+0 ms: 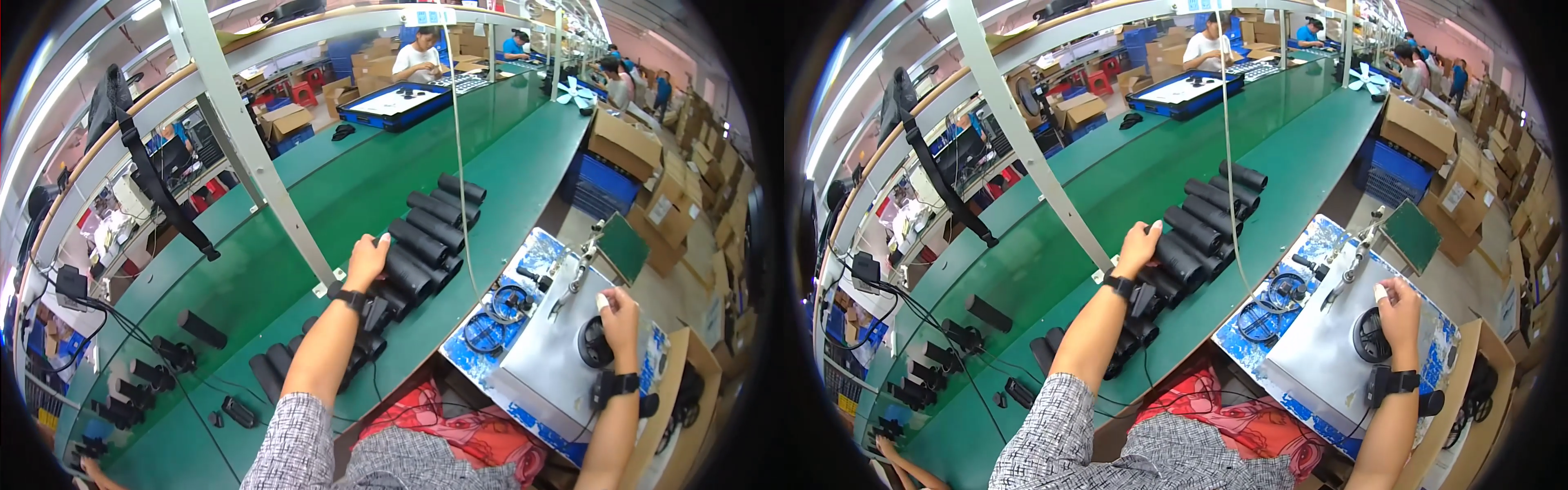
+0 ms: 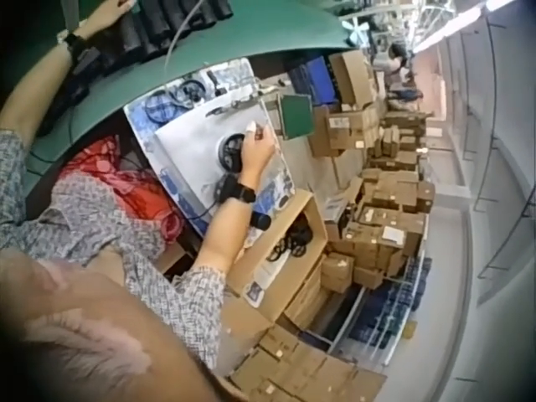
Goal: The person places a black cylinder onto a machine, presses a lever, and removes it before picking up a black wheel to place on the machine. They then use a tool to attach a wire to a metal component on the machine.
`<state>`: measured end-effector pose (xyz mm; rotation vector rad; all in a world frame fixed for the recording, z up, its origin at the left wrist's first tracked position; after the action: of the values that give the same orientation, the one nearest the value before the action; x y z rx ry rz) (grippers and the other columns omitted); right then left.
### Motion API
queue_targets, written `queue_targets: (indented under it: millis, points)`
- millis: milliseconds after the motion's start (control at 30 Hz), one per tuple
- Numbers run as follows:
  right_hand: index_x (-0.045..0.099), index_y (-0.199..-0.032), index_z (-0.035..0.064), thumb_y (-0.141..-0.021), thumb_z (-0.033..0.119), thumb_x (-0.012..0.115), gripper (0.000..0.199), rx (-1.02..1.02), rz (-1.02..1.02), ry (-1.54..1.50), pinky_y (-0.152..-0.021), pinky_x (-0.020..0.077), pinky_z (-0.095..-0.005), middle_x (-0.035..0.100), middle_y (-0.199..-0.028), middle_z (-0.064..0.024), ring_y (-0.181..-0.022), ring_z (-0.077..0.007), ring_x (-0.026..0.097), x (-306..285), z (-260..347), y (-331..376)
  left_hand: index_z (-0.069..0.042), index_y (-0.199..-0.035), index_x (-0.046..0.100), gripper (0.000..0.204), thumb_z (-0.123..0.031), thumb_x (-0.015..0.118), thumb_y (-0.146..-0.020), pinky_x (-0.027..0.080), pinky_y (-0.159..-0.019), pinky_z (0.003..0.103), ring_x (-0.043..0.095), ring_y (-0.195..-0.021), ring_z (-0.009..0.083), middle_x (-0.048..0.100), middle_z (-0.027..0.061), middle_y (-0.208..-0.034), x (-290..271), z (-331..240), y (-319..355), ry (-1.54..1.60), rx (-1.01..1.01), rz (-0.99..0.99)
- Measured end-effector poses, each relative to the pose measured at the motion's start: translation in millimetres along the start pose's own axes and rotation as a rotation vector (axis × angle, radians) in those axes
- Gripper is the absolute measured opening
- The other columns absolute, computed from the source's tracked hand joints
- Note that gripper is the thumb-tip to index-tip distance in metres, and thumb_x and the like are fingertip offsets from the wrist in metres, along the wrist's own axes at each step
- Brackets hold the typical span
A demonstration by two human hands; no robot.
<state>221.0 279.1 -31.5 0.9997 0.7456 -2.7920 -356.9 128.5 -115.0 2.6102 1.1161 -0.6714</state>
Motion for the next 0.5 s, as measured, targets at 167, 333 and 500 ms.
queue_targets:
  millis: [167, 333, 500]
  points:
    - [0.07, -0.095, -0.0022, -0.093, 0.005, 0.072, 0.008, 0.051, 0.023, -0.051, -0.062, 0.0448, -0.0274, 0.06, -0.075, 0.0009, -0.069, -0.0077, 0.053, 2, -6, -1, 0.005, -0.128, 0.061, 0.053, -0.042, 0.066, -0.103, 0.061, -0.082, 0.041, 0.071, -0.101, 0.0363, 0.064, 0.0232, -0.123, -22, 2, 18, -0.221, 0.197, -0.224]
    - [0.069, -0.098, -0.0031, -0.095, 0.007, 0.071, 0.01, 0.02, 0.041, -0.029, -0.066, 0.0455, -0.0265, 0.061, -0.08, 0.0, -0.073, -0.0072, 0.054, -5, -16, 0, 0.001, -0.128, 0.063, 0.051, -0.036, 0.074, -0.095, 0.049, -0.105, 0.047, 0.06, -0.121, 0.0376, 0.061, 0.0232, -0.124, -128, -1, 101, -0.503, 0.373, -0.317]
    - [0.067, -0.1, -0.0028, -0.098, 0.006, 0.068, 0.01, 0.075, 0.095, -0.071, -0.067, 0.0454, -0.0258, 0.061, -0.083, 0.0008, -0.075, -0.0067, 0.054, 4, -23, -7, -0.009, -0.144, 0.058, 0.065, -0.036, 0.08, -0.089, 0.048, -0.106, 0.057, 0.056, -0.124, 0.0471, 0.062, 0.0206, -0.131, -337, 98, 164, -1.246, -0.198, -0.855]
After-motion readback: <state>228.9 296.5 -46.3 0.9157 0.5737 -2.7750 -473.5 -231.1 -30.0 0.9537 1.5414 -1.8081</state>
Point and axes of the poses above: each hand's wrist, its own y-axis away from the middle knuckle, its own x-axis out of the palm, z = x × y, the point moved 8 cm from there along -y, towards the middle knuckle
